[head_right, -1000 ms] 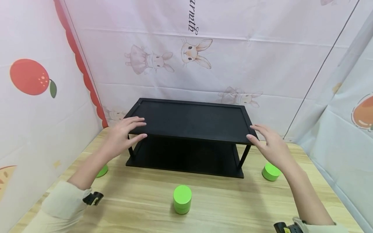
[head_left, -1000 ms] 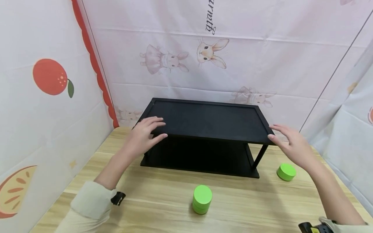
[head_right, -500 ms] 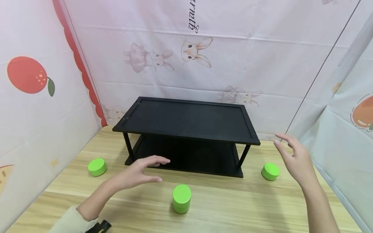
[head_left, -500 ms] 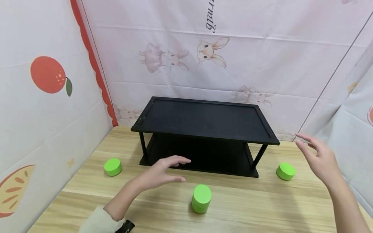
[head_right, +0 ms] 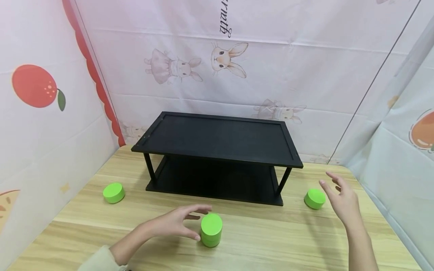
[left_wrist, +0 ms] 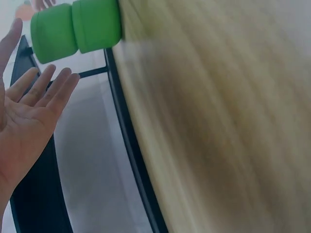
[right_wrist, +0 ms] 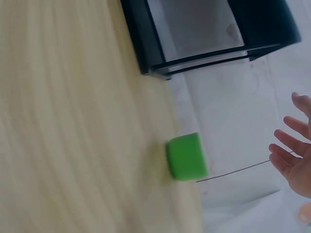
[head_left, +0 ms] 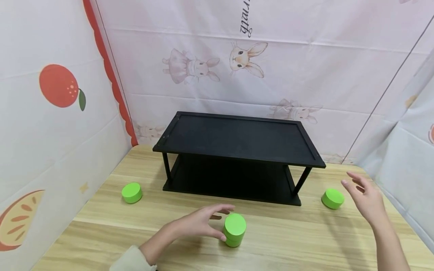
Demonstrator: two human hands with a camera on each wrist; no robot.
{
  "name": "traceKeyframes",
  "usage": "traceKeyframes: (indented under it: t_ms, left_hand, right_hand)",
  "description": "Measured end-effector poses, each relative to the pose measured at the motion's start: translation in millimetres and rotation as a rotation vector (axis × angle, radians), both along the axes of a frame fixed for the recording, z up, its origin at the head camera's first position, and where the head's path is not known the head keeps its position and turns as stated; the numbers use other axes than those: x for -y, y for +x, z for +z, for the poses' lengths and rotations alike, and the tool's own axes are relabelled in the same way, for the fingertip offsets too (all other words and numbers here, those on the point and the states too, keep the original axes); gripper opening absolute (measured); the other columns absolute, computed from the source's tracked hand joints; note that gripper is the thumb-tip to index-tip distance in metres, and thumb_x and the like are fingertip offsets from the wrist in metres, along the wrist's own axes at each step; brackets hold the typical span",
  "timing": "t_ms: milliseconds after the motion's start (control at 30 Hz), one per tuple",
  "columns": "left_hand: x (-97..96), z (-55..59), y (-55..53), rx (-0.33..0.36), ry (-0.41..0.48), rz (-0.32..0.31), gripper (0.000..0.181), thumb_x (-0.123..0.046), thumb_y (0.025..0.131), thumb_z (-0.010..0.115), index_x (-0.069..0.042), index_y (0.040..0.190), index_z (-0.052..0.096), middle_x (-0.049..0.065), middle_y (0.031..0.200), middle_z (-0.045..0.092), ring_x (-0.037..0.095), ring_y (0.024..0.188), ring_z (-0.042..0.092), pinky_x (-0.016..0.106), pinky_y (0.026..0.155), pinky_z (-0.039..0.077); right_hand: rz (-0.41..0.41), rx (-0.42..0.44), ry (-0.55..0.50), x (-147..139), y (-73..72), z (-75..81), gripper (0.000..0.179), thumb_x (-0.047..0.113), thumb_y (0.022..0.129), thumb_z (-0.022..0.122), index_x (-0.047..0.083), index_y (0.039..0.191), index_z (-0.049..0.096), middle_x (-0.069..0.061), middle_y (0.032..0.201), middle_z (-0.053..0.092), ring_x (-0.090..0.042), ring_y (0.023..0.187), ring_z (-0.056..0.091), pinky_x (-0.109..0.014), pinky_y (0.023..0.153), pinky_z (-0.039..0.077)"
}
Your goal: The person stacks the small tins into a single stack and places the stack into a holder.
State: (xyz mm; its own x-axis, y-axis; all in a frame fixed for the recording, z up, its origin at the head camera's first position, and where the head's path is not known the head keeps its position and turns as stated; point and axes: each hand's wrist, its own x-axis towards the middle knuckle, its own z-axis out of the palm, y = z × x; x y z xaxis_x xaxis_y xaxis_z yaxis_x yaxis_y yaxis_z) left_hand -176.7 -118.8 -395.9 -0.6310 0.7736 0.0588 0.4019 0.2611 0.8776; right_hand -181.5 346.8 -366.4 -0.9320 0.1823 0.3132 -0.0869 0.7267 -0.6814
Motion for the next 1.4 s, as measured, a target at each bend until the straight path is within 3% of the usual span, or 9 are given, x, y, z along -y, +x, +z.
traceKeyframes:
  t_ms: [67,133,400,767,833,900,1033,1233,1400]
  left_hand:
    - [-1.6,-2.7,-0.2,0.026,0.011,-0.001,0.071,-0.023,0.076,0.076,-0.016,0.137,0.04,0.003,0.133,0.045,0.02,0.12,0.043,0.029,0.096,0.039]
    - [-3.2,-5.3,-0.8,0.059,0.022,-0.01,0.07,-0.02,0.076,0.076,-0.015,0.137,0.041,0.001,0.132,0.045,0.017,0.119,0.043,0.027,0.095,0.04]
    - [-8.3,-9.6,-1.9,0.173,0.05,-0.029,0.069,-0.011,0.076,0.076,-0.014,0.136,0.042,-0.004,0.129,0.044,0.013,0.116,0.044,0.022,0.089,0.043]
    - [-10.6,-16.4,-3.8,0.12,0.011,-0.015,0.07,-0.012,0.075,0.077,-0.007,0.135,0.041,-0.004,0.125,0.048,0.012,0.114,0.045,0.021,0.09,0.042]
    - [-11.2,-17.9,-3.8,0.116,0.016,-0.012,0.068,-0.012,0.075,0.077,-0.007,0.133,0.043,-0.005,0.124,0.049,0.011,0.114,0.045,0.021,0.09,0.042]
    - [-11.7,-19.0,-3.6,0.114,0.021,-0.009,0.065,-0.013,0.075,0.077,-0.007,0.132,0.045,-0.005,0.122,0.05,0.01,0.113,0.046,0.021,0.09,0.043]
    - [-11.3,-19.5,-3.5,0.123,0.026,-0.005,0.063,-0.014,0.075,0.077,-0.01,0.13,0.047,-0.006,0.119,0.051,0.01,0.111,0.048,0.022,0.088,0.044]
    - [-11.0,-18.6,-4.0,0.139,0.02,0.009,0.061,-0.014,0.075,0.076,-0.01,0.129,0.049,-0.007,0.117,0.053,0.01,0.105,0.053,0.023,0.087,0.045]
    - [-12.4,-20.1,-3.9,0.104,0.013,0.007,0.062,-0.013,0.074,0.077,-0.01,0.129,0.049,-0.008,0.116,0.053,0.008,0.107,0.051,0.022,0.086,0.046]
  right_hand:
    - [0.006,0.044,-0.017,-1,-2.6,-7.5,0.06,0.032,0.094,0.051,-0.007,0.136,0.034,-0.034,0.134,0.033,-0.045,0.12,0.035,-0.052,0.096,0.033]
    - [0.02,0.093,-0.03,-4,-4.5,-15.5,0.065,0.033,0.094,0.052,-0.01,0.137,0.028,-0.038,0.134,0.027,-0.055,0.118,0.027,-0.064,0.092,0.026]
    - [0.048,0.248,-0.078,-15,-3.9,-44.2,0.082,0.038,0.091,0.057,-0.01,0.141,0.014,-0.039,0.137,0.017,-0.057,0.121,0.019,-0.066,0.093,0.022]
    - [0.062,0.261,-0.237,-19,-1.8,-66.9,0.085,0.029,0.091,0.059,-0.01,0.141,0.003,-0.039,0.139,0.01,-0.058,0.121,0.018,-0.064,0.096,0.02]
    - [0.051,0.26,-0.245,-19,-1.6,-69.5,0.084,0.028,0.091,0.059,-0.01,0.141,0.003,-0.039,0.138,0.013,-0.056,0.121,0.021,-0.056,0.099,0.027]
    - [0.043,0.263,-0.251,-19,-1.4,-71.6,0.084,0.028,0.091,0.059,-0.01,0.141,0.003,-0.039,0.138,0.015,-0.055,0.12,0.024,-0.037,0.097,0.038]
    - [0.03,0.289,-0.249,-19,-0.4,-74.8,0.085,0.031,0.091,0.059,-0.009,0.142,0.003,-0.039,0.137,0.018,-0.053,0.119,0.029,-0.007,0.069,0.041]
    - [0.02,0.3,-0.25,-19,-1.2,-79.8,0.085,0.032,0.091,0.058,-0.01,0.142,0.003,-0.041,0.135,0.019,-0.052,0.119,0.029,-0.003,0.064,0.035]
    - [0.003,0.276,-0.248,-17,-2.3,-83.6,0.083,0.032,0.091,0.059,-0.009,0.142,0.009,-0.037,0.136,0.023,-0.037,0.114,0.041,-0.001,0.066,0.034]
